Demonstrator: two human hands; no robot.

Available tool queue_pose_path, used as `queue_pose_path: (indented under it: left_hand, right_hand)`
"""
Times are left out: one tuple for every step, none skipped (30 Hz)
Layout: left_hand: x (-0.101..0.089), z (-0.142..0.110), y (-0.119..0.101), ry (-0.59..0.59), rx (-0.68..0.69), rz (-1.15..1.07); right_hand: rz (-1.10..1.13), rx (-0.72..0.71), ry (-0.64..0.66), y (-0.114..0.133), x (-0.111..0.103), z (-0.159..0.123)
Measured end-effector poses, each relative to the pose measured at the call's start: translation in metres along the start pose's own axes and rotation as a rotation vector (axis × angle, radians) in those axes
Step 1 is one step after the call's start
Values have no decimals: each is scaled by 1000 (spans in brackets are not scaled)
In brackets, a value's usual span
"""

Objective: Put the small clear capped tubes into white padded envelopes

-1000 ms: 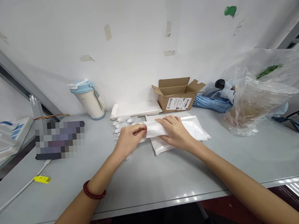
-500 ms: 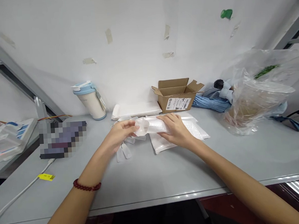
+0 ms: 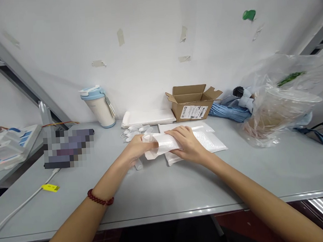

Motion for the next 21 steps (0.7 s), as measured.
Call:
queue_pose_path:
  left_hand:
    - [2,-1,-1,-19,-11,32]
    - [5,-3,-1,-32,-17,53]
    - [7,-4,-2,-35,-15,62]
    - [10,-5,-2,-30,-6,60]
    - [12,-6,-3,-23,4,49]
    - [13,-7,-2,-17,10,37]
    - [14,-7,-2,-14,6,27]
    - [14,-7,-1,-14,-3,14]
    - [13,-6,-1,-14,-10,-5]
    - [11,-6,-1,-15,-13,-29]
    - [9,-5,-1,-12,-11,-57]
    - [6,-5,-1,-9,-5,-89]
    - [2,-5,-2,-4,2,-121]
    - [-1,-5,-3,5,7,-147]
    - [-4,-5,-4,19,7,-166]
    - [-7,-5,-5,33,7,-181]
    - [-9,-6,-6,42,8,-194]
    - [-11,-6,-7,42,12,-207]
    - [-13,-6,-7,30,20,-220]
    - [-14,-6,-8,3,37,-229]
    - [-14,-7,-9,-35,60,-227]
  right_hand:
    - [-11,-12,11,1,1,0]
    - [-25,-27,22,3,2,0]
    - [-45,-44,34,5,4,0]
    - [-70,-63,44,7,5,-1]
    - [-102,-81,54,9,6,-1]
    - [-139,-98,58,11,7,-1]
    - [-182,-115,54,13,8,-2]
    - [-225,-129,44,14,9,-2]
    - [-265,-139,26,15,9,-2]
    - [-299,-145,0,15,9,-2]
    - [-327,-147,-31,14,9,-2]
    - [-350,-144,-66,12,8,-1]
    - [-369,-137,-98,10,8,-1]
    - [-387,-128,-125,8,7,-1]
    - [-404,-122,-144,5,6,-1]
    - [-420,-120,-150,2,5,-1]
    - [-433,-122,-146,-1,5,-1]
    - [-442,-126,-137,-3,5,-1]
    - [-446,-131,-125,-5,6,-2]
    - [-445,-135,-113,-6,6,-2]
    - [-439,-136,-100,-7,7,-2]
Point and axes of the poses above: each hand's wrist, its own z-axis towards the middle knuckle, its own x-axis out of the palm, y = z × x, the point moved 2 cm from there along z, towards the middle knuckle, and after that the axes turned 8 degrees about z, right-handed, at the moved point
